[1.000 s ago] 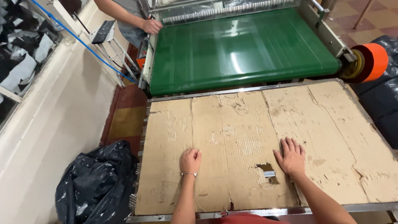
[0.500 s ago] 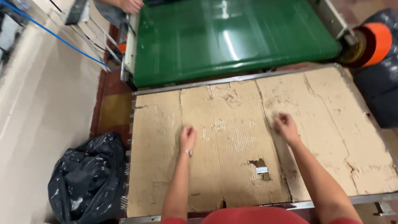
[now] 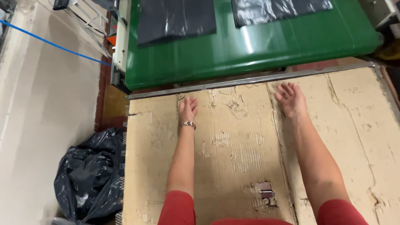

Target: Folding plastic bags coming off a conveyor belt and placing them into a basket

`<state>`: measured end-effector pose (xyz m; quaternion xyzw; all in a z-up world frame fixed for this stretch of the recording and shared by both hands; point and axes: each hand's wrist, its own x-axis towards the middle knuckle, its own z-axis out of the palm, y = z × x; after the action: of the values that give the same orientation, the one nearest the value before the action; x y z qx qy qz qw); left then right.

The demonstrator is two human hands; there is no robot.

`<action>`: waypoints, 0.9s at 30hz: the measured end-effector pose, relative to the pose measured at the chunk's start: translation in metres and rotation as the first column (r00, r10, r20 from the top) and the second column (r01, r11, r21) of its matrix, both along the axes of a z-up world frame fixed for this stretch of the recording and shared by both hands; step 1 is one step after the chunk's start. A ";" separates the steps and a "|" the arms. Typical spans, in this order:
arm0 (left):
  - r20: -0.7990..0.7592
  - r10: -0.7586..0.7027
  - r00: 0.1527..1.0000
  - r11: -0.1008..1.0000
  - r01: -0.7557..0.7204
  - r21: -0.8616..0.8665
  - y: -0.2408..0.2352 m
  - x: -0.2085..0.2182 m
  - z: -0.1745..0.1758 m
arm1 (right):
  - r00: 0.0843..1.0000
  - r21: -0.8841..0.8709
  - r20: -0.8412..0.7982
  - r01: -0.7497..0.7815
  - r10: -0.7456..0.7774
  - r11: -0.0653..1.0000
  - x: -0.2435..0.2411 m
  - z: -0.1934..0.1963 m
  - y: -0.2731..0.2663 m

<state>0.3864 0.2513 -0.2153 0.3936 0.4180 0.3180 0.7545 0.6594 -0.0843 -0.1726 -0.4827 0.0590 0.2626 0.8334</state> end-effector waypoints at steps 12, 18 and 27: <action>0.337 0.399 0.853 0.858 -0.217 -0.466 0.020 -0.019 0.015 | 0.957 0.039 -0.271 0.120 -0.105 0.992 0.043 -0.059 0.020; 0.009 0.559 0.829 0.745 -0.498 -0.444 -0.047 -0.143 0.004 | 0.946 -0.199 -0.255 0.152 -0.201 0.968 -0.115 -0.067 -0.150; -0.345 0.506 0.791 0.275 0.231 0.933 -0.227 -0.392 0.027 | 0.474 -0.797 0.583 0.176 0.660 0.577 -0.349 0.091 -0.058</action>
<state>-0.0055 0.0245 -0.1887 0.7977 0.3890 0.4314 0.1621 0.3105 -0.1425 -0.0819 -0.8543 -0.3274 0.0707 0.3975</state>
